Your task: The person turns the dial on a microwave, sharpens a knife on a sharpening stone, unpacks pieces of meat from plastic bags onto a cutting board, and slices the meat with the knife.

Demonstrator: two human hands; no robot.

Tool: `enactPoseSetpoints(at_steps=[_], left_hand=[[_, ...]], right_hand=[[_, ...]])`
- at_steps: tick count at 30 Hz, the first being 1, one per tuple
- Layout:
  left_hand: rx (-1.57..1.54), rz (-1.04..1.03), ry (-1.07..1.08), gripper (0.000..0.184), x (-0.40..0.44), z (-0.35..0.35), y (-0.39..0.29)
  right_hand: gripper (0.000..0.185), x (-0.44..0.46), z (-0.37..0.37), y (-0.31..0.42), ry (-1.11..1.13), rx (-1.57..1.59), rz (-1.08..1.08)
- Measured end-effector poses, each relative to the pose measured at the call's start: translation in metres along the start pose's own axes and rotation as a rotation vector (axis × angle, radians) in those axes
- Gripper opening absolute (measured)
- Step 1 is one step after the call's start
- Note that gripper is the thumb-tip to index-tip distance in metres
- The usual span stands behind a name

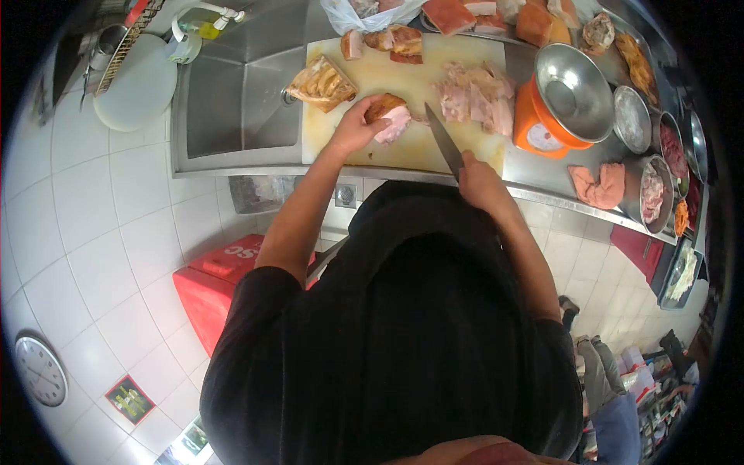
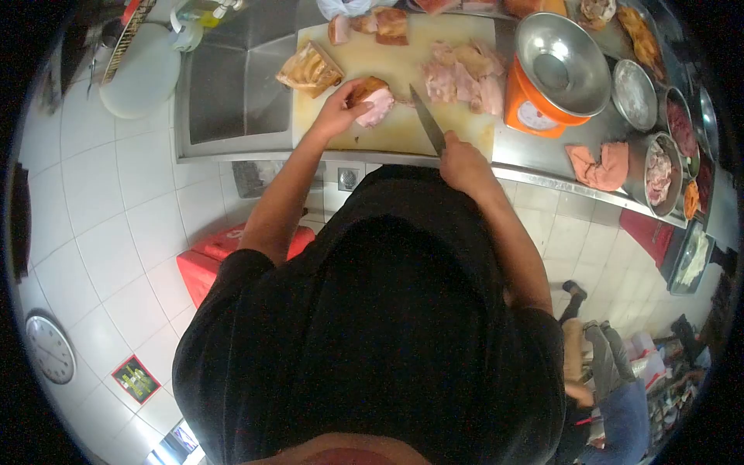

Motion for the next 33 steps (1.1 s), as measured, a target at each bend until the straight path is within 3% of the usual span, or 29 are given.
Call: enactPoseSetpoints(at_steps=[5,8,11,14,17,20,23,27,29,33], left_hand=[[-0.045,0.108,0.015,0.066,0.002,0.004,-0.007],[-0.033,0.04,0.042,0.069,0.002,0.001,-0.012],[0.336,-0.112,0.022,0.074,-0.001,-0.001,-0.016],[0.326,-0.087,0.022,0.079,-0.003,0.0,-0.016],[0.32,-0.063,0.037,0.076,-0.001,-0.003,-0.019],[0.297,-0.018,0.06,0.082,0.003,-0.005,-0.031],[0.241,-0.06,0.014,0.082,0.011,-0.003,-0.01],[-0.131,0.135,0.009,0.077,0.011,0.006,-0.001],[-0.297,0.174,-0.065,0.08,0.019,0.02,0.006],[-0.573,0.142,-0.238,0.072,0.022,0.055,-0.018]], right_hand=[[0.026,-0.014,0.023,0.016,-0.066,0.099,0.009],[0.027,0.002,0.005,0.021,0.012,0.043,0.082],[0.027,0.013,-0.001,0.019,0.075,0.042,0.072],[0.027,0.01,0.014,0.012,-0.019,0.01,-0.045],[0.026,-0.002,0.034,0.016,-0.092,0.028,-0.054],[0.027,0.001,0.027,0.03,-0.021,0.037,0.041],[0.027,0.018,0.01,0.027,0.102,0.082,0.025],[0.023,0.025,0.015,-0.01,-0.225,0.134,0.046],[0.026,-0.003,0.044,0.007,-0.169,0.129,0.033],[0.029,-0.014,0.029,0.03,0.015,-0.062,0.18]])
Point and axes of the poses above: each hand's wrist, its own x-axis towards the middle knuckle, its own z-axis out of the back of the hand, y = z × x, the point moved 6 cm from there along x, towards the middle knuckle, and after that the axes turned 7 degrees about -z, right-handed, at the moved point
